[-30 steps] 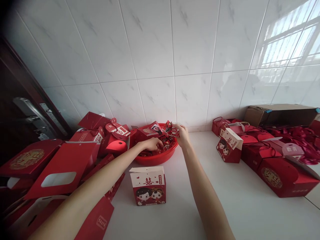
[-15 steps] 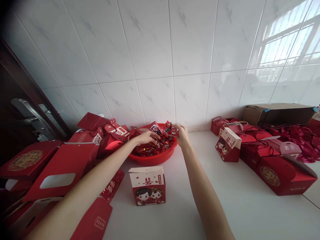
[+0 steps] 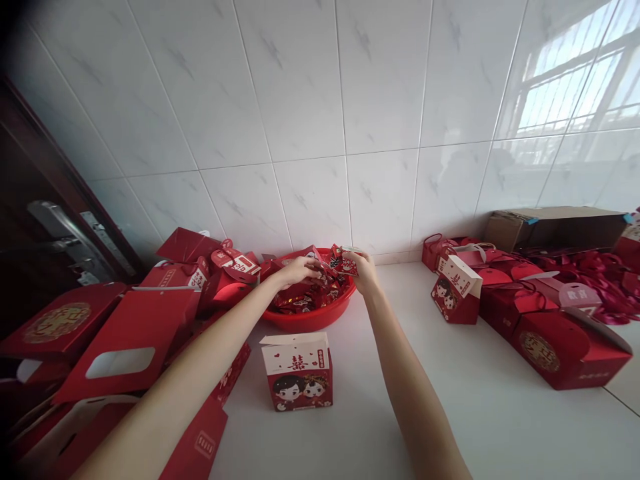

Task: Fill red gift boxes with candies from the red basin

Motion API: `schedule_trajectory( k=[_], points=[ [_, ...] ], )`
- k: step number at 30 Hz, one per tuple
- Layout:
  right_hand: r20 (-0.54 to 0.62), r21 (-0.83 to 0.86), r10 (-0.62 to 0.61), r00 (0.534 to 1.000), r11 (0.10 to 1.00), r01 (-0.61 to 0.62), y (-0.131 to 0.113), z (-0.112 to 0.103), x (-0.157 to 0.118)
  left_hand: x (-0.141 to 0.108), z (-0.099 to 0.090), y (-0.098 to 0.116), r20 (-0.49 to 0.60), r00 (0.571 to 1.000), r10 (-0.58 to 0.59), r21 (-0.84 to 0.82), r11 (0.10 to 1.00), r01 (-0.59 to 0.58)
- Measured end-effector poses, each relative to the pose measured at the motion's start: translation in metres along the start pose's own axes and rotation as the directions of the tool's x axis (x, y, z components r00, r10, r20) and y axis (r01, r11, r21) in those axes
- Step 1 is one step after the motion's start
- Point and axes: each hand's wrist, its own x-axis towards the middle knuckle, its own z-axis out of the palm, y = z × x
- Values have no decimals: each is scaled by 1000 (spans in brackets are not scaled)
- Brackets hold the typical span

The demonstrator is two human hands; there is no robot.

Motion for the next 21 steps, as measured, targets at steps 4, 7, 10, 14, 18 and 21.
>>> schedule_trajectory(
  k=[4,7,10,14,18,21],
  points=[
    [22,-22,-28,999,999,28,-1,-1,-1,-1,9,16,-7,999,38,-106,994,-38],
    [28,-17,-45,999,999,46,-5,0,-3,-5,13,26,-44,996,82,-195,977,-89],
    [48,-34,-41,998,999,42,-10,3,-8,-15,14,34,-172,979,109,-256,955,-151],
    [61,-98,-21,998,995,27,-14,13,-17,-32,13,38,-314,931,183,-279,920,-275],
    [131,-137,-7,991,990,26,-15,26,-26,-46,14,34,-423,880,217,-263,900,-348],
    [221,-145,10,975,989,23,-18,32,-33,-57,16,28,-510,831,223,-264,878,-398]
  ],
)
